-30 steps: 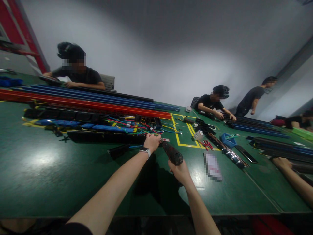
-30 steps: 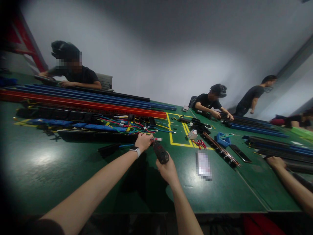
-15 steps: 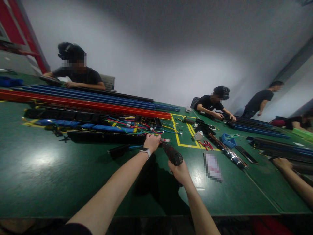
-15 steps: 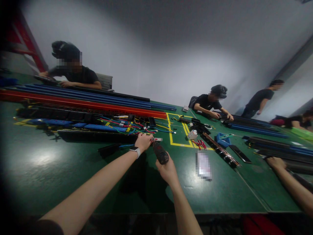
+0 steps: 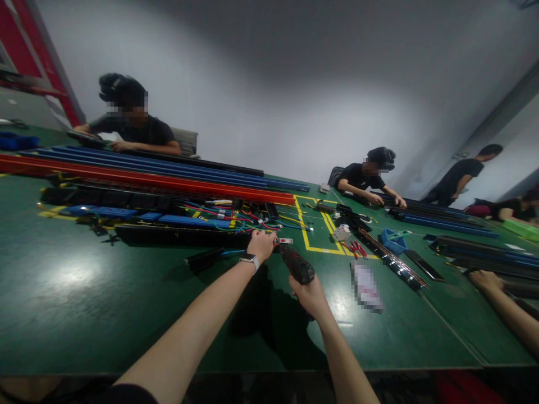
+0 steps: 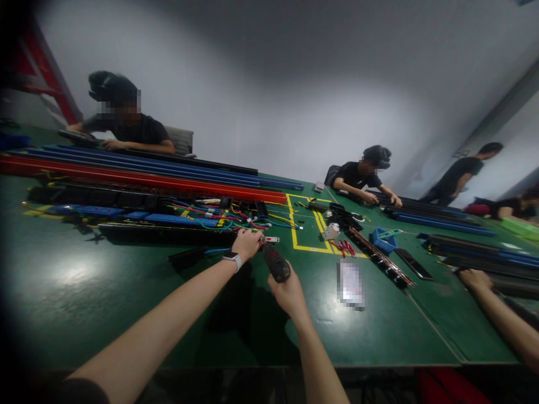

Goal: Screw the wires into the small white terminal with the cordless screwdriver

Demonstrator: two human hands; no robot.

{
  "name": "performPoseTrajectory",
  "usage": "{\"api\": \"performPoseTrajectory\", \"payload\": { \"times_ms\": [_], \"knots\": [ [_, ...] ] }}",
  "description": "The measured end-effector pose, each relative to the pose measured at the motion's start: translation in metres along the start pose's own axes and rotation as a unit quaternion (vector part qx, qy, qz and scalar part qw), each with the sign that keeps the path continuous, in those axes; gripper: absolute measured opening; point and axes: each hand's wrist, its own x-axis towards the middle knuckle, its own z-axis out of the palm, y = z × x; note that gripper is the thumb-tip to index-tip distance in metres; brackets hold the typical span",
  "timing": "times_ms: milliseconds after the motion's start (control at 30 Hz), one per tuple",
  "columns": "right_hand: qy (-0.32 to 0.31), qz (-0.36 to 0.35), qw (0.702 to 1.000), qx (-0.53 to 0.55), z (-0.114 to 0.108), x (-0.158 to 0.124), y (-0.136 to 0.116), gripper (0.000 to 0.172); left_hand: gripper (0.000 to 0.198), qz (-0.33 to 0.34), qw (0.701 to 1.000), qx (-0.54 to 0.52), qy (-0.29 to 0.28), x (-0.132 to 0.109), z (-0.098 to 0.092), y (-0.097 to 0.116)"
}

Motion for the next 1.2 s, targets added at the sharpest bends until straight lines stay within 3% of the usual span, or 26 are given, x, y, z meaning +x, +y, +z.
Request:
{"api": "performPoseTrajectory", "payload": {
  "times_ms": [1200],
  "knots": [
    [0.011,-0.001,1.000,0.010,0.0009,-0.0004,0.0031,0.021,0.026,-0.001,1.000,-0.005,-0.001,-0.0013,-0.0055,0.0015]
  ]
}}
